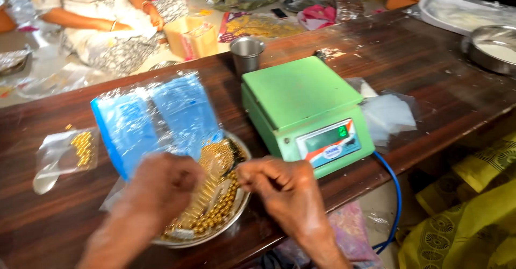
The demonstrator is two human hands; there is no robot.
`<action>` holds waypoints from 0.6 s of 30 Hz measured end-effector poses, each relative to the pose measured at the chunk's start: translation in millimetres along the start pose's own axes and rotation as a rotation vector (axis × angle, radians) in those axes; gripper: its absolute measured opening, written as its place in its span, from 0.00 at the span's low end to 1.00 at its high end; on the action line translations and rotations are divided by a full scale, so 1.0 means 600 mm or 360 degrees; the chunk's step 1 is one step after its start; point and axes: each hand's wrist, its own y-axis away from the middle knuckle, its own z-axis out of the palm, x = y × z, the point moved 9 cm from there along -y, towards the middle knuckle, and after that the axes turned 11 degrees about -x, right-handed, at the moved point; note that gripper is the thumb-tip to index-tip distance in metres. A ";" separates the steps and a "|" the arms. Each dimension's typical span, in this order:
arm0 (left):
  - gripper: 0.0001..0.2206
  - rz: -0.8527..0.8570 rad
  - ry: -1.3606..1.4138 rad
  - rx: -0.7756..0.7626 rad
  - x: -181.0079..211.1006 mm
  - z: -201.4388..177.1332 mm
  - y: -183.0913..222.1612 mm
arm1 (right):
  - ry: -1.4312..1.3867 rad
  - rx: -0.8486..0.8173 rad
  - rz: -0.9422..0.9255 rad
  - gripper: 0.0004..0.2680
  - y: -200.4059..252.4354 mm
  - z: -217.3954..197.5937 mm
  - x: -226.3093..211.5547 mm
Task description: The person scoops gold-colored beads from a metal bowl into small clear plastic pouches, places each filled pouch on a digital scale to weigh it, and sets the pouches aside on the table while other workers do similar work nearby.
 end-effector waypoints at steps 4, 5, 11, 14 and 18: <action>0.03 0.0198 -0.0056 0.0326 0.065 -0.125 0.014 | 0.0240 -0.0095 -0.0029 0.05 0.000 0.019 0.003; 0.04 0.0436 -0.0193 0.0587 0.092 -0.162 0.025 | 0.0249 -0.0159 -0.0039 0.05 -0.002 0.029 0.003; 0.05 0.0476 0.0597 0.0307 0.240 -0.199 -0.070 | -0.0042 -0.0333 0.0041 0.06 -0.014 0.058 0.024; 0.13 0.0900 0.0996 0.0242 0.275 -0.162 -0.138 | 0.0005 -0.0340 -0.0007 0.05 -0.019 0.057 0.018; 0.18 0.0828 0.1086 0.0245 0.275 -0.115 -0.221 | 0.0133 -0.0319 -0.0101 0.05 -0.016 0.048 0.000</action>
